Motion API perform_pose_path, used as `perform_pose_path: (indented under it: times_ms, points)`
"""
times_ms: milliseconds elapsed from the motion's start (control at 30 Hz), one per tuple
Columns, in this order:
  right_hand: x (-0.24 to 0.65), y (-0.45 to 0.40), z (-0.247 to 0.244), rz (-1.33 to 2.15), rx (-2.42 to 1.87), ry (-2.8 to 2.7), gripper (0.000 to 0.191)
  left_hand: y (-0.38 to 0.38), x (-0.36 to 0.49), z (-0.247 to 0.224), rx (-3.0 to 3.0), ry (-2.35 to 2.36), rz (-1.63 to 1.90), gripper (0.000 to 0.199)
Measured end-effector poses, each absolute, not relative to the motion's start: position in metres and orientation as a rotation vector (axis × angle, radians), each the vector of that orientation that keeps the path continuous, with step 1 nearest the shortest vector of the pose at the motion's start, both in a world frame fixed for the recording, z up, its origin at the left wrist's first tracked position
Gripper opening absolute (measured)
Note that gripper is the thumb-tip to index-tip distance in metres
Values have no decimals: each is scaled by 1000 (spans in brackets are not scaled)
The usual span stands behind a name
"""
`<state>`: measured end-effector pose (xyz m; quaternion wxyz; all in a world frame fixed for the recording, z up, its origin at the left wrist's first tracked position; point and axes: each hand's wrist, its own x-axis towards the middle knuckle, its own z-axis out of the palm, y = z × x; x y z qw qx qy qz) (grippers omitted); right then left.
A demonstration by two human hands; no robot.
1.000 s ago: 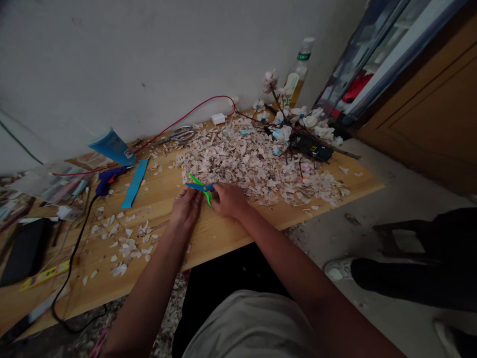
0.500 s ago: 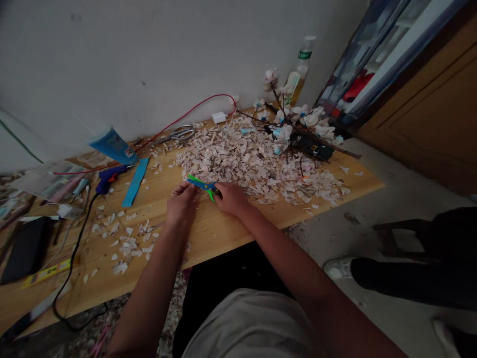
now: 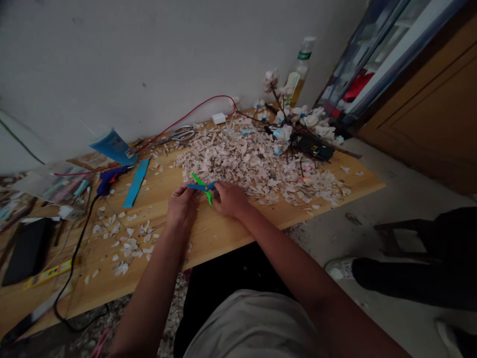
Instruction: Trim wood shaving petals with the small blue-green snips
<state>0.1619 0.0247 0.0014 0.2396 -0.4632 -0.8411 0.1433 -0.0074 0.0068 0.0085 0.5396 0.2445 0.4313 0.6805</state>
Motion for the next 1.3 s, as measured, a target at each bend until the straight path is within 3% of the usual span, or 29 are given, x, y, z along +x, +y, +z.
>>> perform_pose_path:
  times_ms: [400,867,1000,1100,1200,1300]
  points:
    - [163,28,-7,429,-1344,-2283,9,8,-12,3,673,1134,1587,26]
    - [169,35,-17,491,-1296,-1876,21,-26,-31,30,601,1320,1554,40]
    - [170,34,-17,558,-1296,-1822,25,-54,-51,44,1004,1604,1404,26]
    - [170,34,-17,598,-1315,-1780,25,-82,-93,59,1449,1898,1091,16]
    - [170,34,-16,613,-1303,-1758,25,-100,-163,76,1621,2404,725,24]
    - [170,34,-16,633,-1298,-1755,24,-108,-245,90,1465,2940,607,35]
